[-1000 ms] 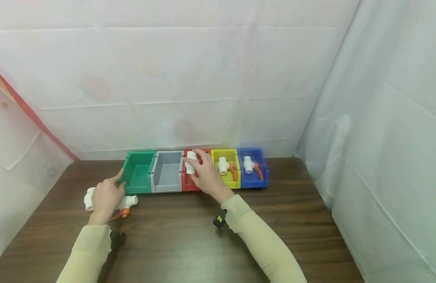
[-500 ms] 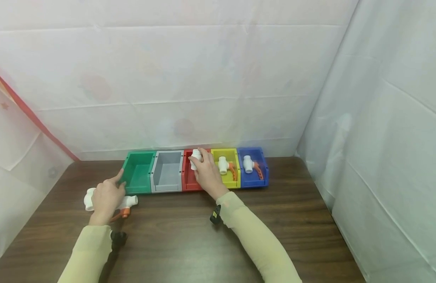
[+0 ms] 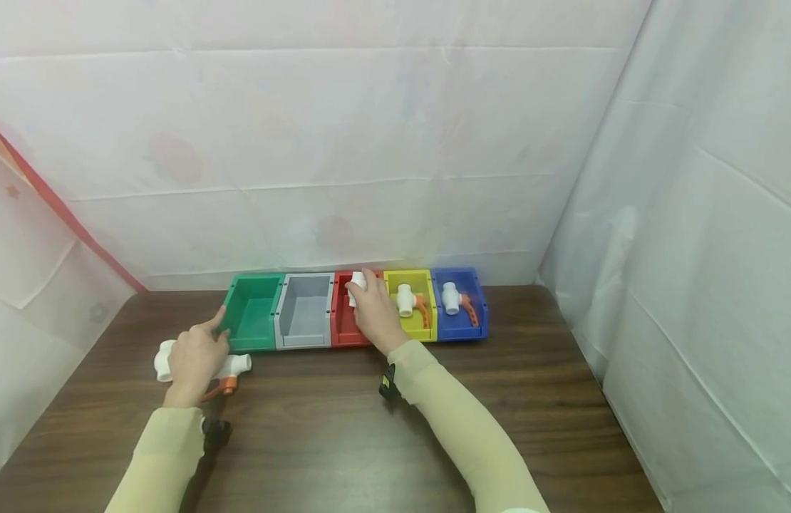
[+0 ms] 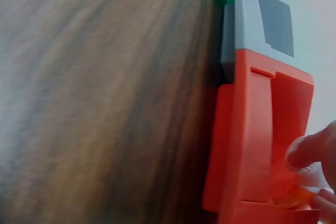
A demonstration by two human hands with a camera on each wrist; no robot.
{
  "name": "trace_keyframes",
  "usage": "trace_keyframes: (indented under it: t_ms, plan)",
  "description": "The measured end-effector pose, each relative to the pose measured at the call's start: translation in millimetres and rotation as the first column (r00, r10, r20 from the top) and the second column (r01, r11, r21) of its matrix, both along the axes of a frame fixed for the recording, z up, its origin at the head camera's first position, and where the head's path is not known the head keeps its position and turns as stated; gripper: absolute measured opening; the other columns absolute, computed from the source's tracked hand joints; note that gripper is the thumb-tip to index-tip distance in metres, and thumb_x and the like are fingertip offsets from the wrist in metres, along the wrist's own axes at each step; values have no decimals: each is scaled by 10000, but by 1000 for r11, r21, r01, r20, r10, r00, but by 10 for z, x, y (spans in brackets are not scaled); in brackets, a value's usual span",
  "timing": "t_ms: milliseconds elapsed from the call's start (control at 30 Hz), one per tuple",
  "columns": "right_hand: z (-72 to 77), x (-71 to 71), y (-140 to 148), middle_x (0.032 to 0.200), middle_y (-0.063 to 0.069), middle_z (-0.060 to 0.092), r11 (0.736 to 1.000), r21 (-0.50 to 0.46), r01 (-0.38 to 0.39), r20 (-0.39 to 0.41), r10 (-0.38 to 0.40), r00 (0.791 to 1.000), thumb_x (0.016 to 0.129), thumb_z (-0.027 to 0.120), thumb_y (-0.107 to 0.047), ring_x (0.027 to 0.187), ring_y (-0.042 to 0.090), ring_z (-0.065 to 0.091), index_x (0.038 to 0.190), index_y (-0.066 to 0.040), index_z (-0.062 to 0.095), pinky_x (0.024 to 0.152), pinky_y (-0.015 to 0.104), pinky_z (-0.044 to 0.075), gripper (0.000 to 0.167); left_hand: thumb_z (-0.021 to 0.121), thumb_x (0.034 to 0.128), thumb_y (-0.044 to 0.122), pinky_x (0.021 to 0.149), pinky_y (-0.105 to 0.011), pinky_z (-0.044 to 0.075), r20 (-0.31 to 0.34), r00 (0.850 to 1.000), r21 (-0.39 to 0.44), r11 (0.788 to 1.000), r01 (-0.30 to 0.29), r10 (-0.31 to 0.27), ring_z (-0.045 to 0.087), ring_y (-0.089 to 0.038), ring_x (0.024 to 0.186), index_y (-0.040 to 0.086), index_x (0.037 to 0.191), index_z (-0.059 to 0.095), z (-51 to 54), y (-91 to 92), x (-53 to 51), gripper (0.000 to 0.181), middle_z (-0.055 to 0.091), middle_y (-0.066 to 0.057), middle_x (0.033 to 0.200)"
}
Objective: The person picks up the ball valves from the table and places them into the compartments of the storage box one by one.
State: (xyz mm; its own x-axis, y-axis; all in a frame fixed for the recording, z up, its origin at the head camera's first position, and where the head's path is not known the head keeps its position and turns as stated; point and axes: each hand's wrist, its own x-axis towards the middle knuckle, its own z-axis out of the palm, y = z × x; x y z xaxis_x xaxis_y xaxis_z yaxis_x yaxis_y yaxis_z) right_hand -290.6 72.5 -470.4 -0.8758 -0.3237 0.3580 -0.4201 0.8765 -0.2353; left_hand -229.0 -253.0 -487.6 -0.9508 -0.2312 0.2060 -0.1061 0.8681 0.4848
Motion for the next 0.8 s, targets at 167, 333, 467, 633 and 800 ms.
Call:
trace_keyframes:
  t_ms: [167, 333, 467, 633, 800]
  plan:
    - [47, -86, -48, 1415, 128, 420, 997, 69, -16, 39, 13, 999, 852, 767, -131, 1188, 298, 482, 1310, -163, 640, 968, 405, 491, 477, 590, 989, 171, 382, -400, 345, 5, 1000, -5, 1000, -12, 12, 448, -281, 442, 181, 1492, 455, 4, -17, 3, 521, 650, -351, 1004]
    - [62, -147, -92, 1325, 117, 463, 991, 134, -14, 77, 4, 997, 846, 770, -157, 1128, 291, 499, 1285, -187, 650, 879, 391, 526, 456, 596, 985, 169, 386, -404, 355, 7, 1000, -3, 1000, -13, 13, 464, -289, 453, 176, 1489, 458, 14, -33, 9, 522, 641, -358, 1054]
    - [77, -196, -143, 1249, 108, 489, 983, 182, -14, 123, -8, 992, 868, 754, -179, 1063, 270, 498, 1270, -201, 654, 851, 388, 527, 415, 593, 986, 171, 391, -410, 362, 14, 1000, -4, 1000, -20, 20, 478, -304, 468, 183, 1490, 456, 18, -42, 7, 523, 636, -359, 1078]
    - [94, -239, -200, 1224, 109, 504, 965, 262, -5, 155, -37, 987, 938, 675, -232, 1036, 249, 506, 1283, -217, 653, 868, 389, 524, 347, 588, 989, 177, 399, -412, 366, 20, 999, 0, 1000, -25, 25, 499, -319, 489, 194, 1493, 450, 16, -42, 5, 523, 628, -358, 1115]
    - [92, -255, -249, 1220, 120, 515, 946, 323, 0, 155, -53, 987, 978, 605, -229, 1023, 261, 518, 1274, -218, 665, 842, 375, 531, 302, 590, 987, 176, 401, -413, 369, 9, 1000, -4, 1000, -24, 24, 512, -330, 495, 188, 1489, 454, 16, -46, 7, 520, 626, -359, 1120]
